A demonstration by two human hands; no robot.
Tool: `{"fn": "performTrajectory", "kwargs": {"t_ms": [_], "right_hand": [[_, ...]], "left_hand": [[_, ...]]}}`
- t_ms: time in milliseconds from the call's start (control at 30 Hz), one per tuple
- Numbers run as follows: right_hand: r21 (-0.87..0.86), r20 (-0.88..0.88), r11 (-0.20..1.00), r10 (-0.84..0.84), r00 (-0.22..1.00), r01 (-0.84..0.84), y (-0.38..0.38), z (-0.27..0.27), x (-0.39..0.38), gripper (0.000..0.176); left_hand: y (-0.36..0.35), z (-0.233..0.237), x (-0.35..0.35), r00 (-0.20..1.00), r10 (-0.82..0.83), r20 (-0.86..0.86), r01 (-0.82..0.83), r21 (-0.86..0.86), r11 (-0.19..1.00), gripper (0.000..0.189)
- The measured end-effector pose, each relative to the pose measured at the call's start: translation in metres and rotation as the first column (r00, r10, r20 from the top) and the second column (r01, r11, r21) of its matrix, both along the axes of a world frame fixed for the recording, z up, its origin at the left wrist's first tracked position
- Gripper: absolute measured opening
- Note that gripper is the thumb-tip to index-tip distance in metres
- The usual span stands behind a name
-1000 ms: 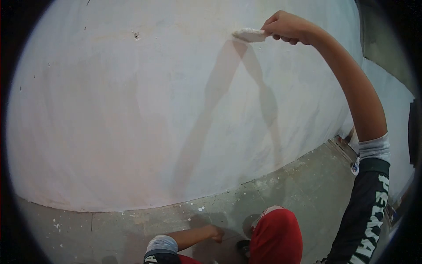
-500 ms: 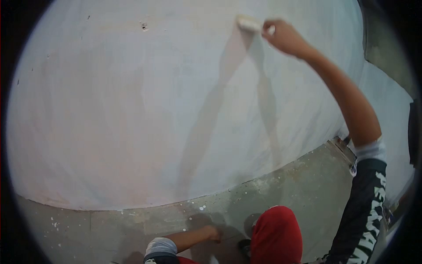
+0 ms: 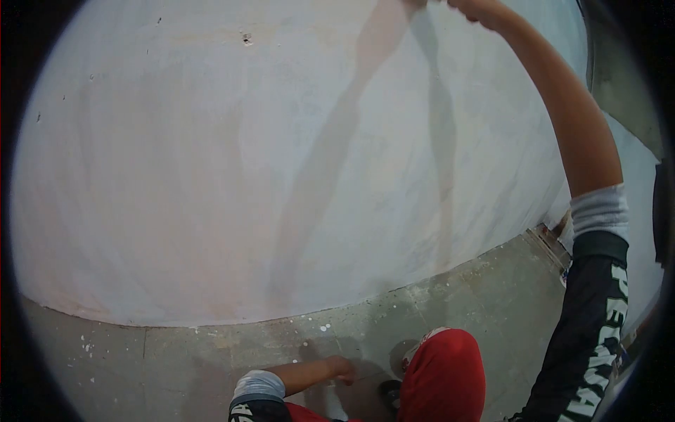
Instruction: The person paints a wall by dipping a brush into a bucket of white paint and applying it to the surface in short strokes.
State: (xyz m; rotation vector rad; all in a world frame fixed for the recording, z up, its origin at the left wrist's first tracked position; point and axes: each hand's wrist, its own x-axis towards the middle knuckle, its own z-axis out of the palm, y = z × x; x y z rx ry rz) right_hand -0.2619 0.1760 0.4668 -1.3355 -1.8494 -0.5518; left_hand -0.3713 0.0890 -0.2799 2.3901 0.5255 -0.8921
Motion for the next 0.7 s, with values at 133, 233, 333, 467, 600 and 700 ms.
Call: {"fn": "performTrajectory", "kwargs": {"t_ms": [133, 233, 333, 467, 600, 700], "right_hand": [[0.255, -0.105, 0.967, 0.030, 0.994, -0.002, -0.011, 0.012, -0.020, 0.028], [0.103, 0.040, 0.993, -0.059, 0.997, 0.055, -0.004, -0.009, -0.030, 0.028], [0.297, 0.377, 0.952, -0.049, 0.925, -0.071, 0.043, -0.078, -0.006, 0.025], [-0.312, 0.165, 0.948, -0.016, 0.986, 0.067, -0.014, -0.134, -0.021, 0.023], [-0.511, 0.196, 0.849, -0.036, 0.980, 0.133, -0.014, -0.102, -0.029, 0.022], [-0.279, 0.158, 0.956, -0.049, 0.986, 0.092, -0.001, -0.050, -0.043, 0.021]], "left_hand": [[0.026, -0.050, 0.007, 1.000, -0.014, 0.008, 0.015, -0.196, 0.981, 0.025], [0.012, -0.022, 0.005, 0.999, -0.035, 0.009, 0.035, -0.006, 0.999, 0.028], [0.005, 0.005, 0.006, 1.000, 0.005, -0.016, -0.004, 0.064, 0.998, 0.031], [0.006, -0.014, 0.013, 0.999, -0.037, 0.031, 0.037, 0.028, 0.999, 0.030], [-0.002, 0.002, 0.012, 0.997, -0.004, 0.082, -0.001, 0.062, 0.998, 0.031], [0.004, -0.012, 0.018, 0.999, 0.002, 0.054, -0.001, -0.026, 1.000, 0.033]]}}
